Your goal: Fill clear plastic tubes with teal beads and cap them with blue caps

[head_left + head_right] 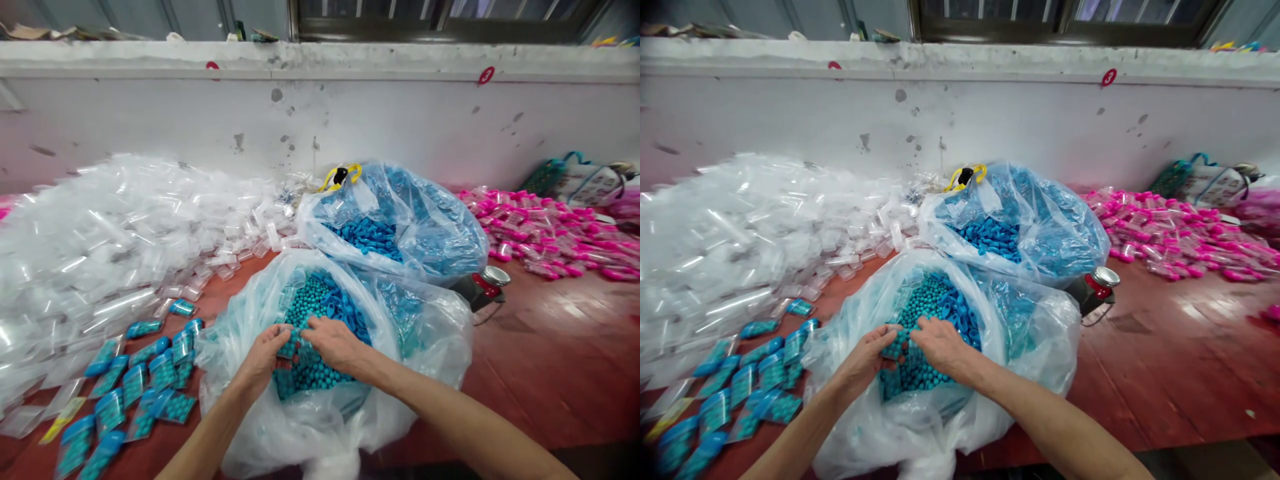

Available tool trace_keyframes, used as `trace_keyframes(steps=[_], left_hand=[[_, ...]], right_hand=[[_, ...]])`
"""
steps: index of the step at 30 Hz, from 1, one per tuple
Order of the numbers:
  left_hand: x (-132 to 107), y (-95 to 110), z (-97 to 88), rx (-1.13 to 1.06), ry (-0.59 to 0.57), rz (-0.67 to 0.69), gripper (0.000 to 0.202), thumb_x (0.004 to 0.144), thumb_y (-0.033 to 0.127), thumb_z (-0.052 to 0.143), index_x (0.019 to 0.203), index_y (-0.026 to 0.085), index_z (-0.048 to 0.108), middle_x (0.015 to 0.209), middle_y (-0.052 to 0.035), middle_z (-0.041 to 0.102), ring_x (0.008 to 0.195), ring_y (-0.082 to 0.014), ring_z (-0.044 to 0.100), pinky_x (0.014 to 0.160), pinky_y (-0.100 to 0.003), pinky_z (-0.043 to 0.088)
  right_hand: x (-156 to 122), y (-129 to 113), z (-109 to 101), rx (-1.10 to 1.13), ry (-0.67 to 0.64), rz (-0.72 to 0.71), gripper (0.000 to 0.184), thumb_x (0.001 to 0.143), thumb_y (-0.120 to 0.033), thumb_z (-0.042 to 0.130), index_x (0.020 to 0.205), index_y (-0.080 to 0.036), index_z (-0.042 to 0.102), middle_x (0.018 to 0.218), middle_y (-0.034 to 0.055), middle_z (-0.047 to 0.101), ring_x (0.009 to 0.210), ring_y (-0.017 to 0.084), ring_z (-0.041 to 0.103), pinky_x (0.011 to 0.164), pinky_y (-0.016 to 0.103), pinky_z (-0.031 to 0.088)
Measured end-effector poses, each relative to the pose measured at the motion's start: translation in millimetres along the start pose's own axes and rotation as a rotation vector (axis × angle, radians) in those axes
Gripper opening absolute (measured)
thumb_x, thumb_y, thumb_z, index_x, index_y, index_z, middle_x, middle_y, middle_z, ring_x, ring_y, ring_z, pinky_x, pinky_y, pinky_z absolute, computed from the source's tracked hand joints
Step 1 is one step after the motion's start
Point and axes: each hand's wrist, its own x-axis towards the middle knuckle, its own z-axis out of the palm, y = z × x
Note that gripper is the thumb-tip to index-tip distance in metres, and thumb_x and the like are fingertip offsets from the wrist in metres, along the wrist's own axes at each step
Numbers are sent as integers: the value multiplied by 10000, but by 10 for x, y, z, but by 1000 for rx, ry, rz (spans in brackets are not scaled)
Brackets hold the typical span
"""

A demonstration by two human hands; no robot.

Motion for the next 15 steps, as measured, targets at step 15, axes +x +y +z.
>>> trace_keyframes(steps=[15], left_hand=[[-38,-219,57,-48,-104,17,499,644,487,631,970,187,401,656,34,590,433,-81,532,356,-156,313]], right_hand=[[-384,58,178,8,-78,264,249,833,-110,379,993,-181,556,901,66,643,835,190,603,678,261,397]])
